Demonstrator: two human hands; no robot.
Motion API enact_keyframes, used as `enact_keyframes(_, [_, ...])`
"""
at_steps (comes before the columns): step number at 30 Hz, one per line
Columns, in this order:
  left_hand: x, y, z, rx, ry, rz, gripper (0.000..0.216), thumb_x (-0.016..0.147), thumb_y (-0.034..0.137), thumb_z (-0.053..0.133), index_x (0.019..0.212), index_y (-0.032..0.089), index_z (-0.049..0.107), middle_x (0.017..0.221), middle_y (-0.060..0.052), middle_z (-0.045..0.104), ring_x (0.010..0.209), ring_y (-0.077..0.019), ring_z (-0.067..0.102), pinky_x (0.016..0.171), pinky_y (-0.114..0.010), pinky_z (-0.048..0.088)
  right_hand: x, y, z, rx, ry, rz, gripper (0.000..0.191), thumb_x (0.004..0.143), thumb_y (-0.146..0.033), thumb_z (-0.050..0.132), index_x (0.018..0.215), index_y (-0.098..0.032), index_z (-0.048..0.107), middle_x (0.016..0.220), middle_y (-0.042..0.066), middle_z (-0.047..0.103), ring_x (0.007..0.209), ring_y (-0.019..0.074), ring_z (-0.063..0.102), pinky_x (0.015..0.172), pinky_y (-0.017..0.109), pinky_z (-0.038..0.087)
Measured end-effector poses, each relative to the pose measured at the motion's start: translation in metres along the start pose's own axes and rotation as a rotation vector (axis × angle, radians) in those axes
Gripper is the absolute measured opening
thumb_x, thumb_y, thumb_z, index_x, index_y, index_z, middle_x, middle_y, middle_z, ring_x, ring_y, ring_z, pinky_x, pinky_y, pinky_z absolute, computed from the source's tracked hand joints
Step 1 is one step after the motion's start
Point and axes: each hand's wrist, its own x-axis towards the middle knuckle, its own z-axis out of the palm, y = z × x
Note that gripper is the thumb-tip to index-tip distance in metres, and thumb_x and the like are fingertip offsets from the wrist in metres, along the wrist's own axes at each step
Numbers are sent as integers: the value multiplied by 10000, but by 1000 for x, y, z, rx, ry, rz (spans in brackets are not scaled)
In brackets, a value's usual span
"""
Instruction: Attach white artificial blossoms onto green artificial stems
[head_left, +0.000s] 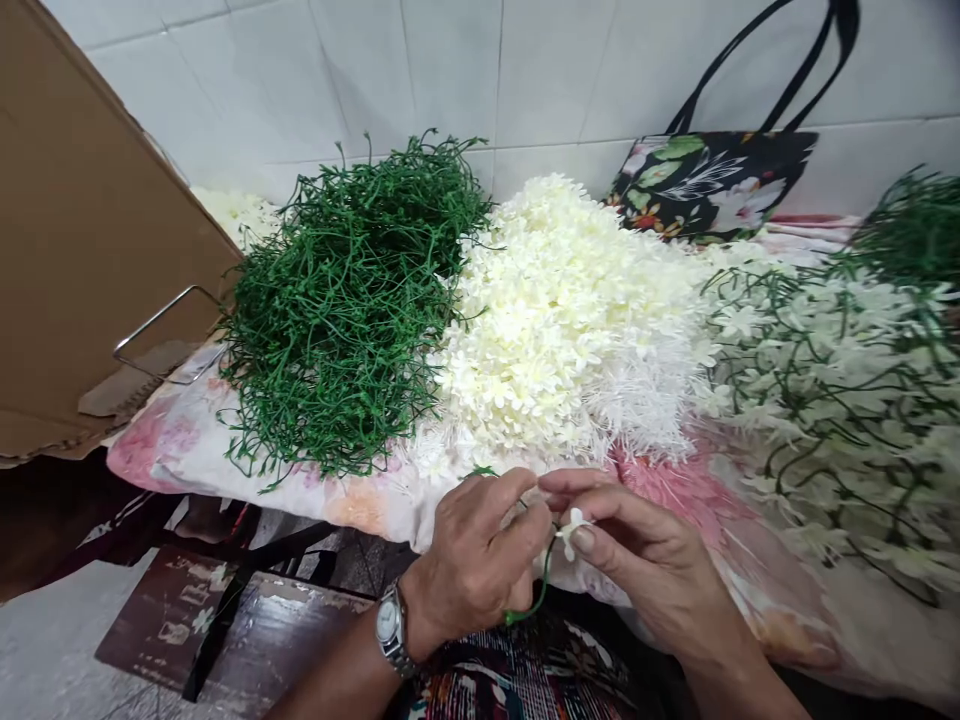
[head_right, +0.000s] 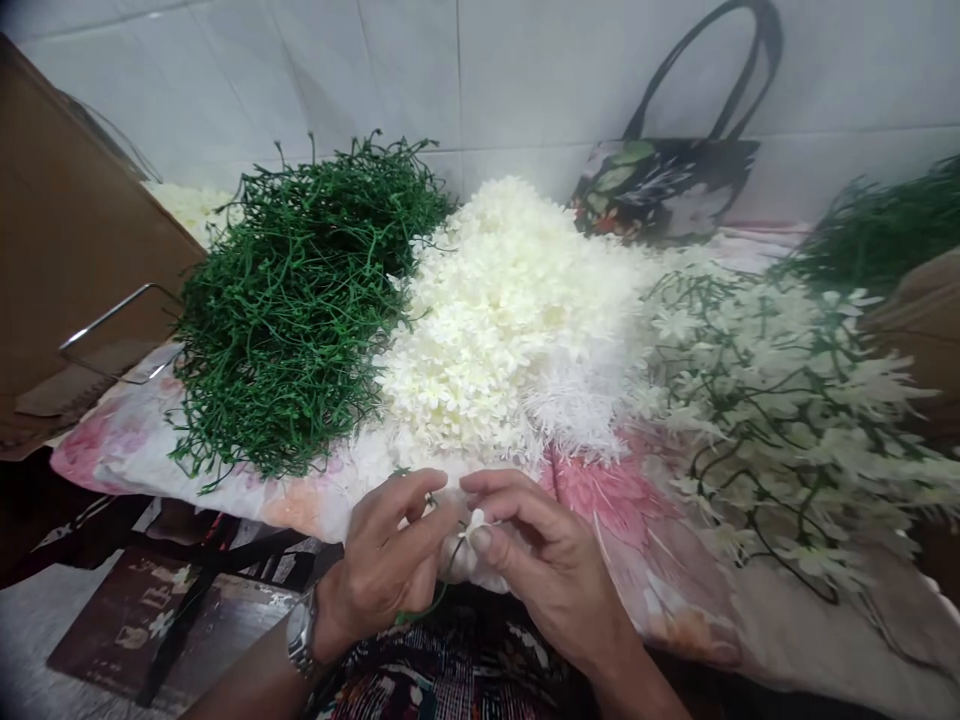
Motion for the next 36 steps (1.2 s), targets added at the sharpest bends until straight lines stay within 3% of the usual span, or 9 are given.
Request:
enact_keyframes(5, [6, -2, 12, -63, -7, 6, 203, 798, 39, 403, 853, 115, 583, 764, -93, 619, 612, -140, 573, 535, -251, 509, 0, 4, 6, 106, -65, 99, 132, 795, -297, 620, 729, -182, 612, 698, 5, 591, 639, 114, 563, 581, 218, 475])
enact_keyframes(8, [8, -4, 14, -110, -54, -16, 240, 802, 45, 402, 951, 97, 582, 901, -137, 633, 776, -180, 620, 645, -292, 548, -1, 7, 5, 11, 6, 53, 131, 801, -285, 608, 724, -180, 601, 675, 1, 579, 634, 121, 550, 579, 227, 453])
enact_keyframes(11, [3, -6, 12, -177, -57, -157, 318, 810, 34, 428, 1088, 114, 560, 1021, -140, 609, 932, -191, 607, 751, -299, 546, -2, 6, -1, -131, 54, 6, 110, 811, -255, 589, 728, -183, 597, 680, 7, 585, 631, 124, 552, 572, 232, 436])
enact_keyframes(17, [-9, -9, 7, -379, 122, -497, 407, 808, 12, 484, 1146, 223, 570, 1130, -88, 550, 994, -185, 568, 773, -298, 521, -9, 3, -14, -200, 132, -89, 97, 800, -224, 596, 709, -195, 583, 681, 12, 578, 642, 130, 554, 564, 231, 445])
enact_keyframes(21, [-2, -19, 6, -468, 139, -593, 368, 826, 69, 497, 1139, 240, 587, 1099, -71, 554, 800, -141, 591, 652, -264, 507, -11, 8, -18, -193, 165, -114, 87, 804, -219, 595, 720, -198, 591, 685, 17, 585, 664, 137, 561, 584, 235, 457])
enact_keyframes(25, [5, -37, -4, -396, 295, -739, 271, 830, 120, 520, 1060, 217, 625, 1110, -53, 543, 604, -68, 528, 561, -225, 466, -11, 13, -20, -163, 187, -113, 79, 808, -203, 591, 729, -202, 598, 696, 16, 589, 671, 131, 563, 593, 224, 463])
enact_keyframes(30, [4, -38, -18, -237, 395, -763, 213, 807, 138, 557, 989, 195, 654, 1041, -52, 581, 819, -144, 584, 663, -238, 488, -11, 13, -20, -138, 209, -121, 71, 800, -201, 600, 730, -201, 609, 690, 24, 596, 665, 141, 568, 580, 234, 472])
enact_keyframes(33, [6, -22, -15, -371, 302, -741, 194, 811, 123, 557, 944, 206, 671, 921, -34, 624, 810, -144, 602, 657, -239, 504, -12, 9, -17, -99, 190, -157, 62, 797, -194, 604, 736, -203, 613, 683, 25, 595, 651, 143, 567, 571, 243, 475])
enact_keyframes(36, [13, -5, -3, -729, 56, -872, 132, 806, 167, 580, 882, 175, 687, 852, -53, 673, 730, -141, 613, 574, -226, 516, -13, 5, -11, -15, 149, -167, 67, 804, -220, 600, 741, -202, 615, 677, 28, 587, 636, 144, 559, 544, 245, 470])
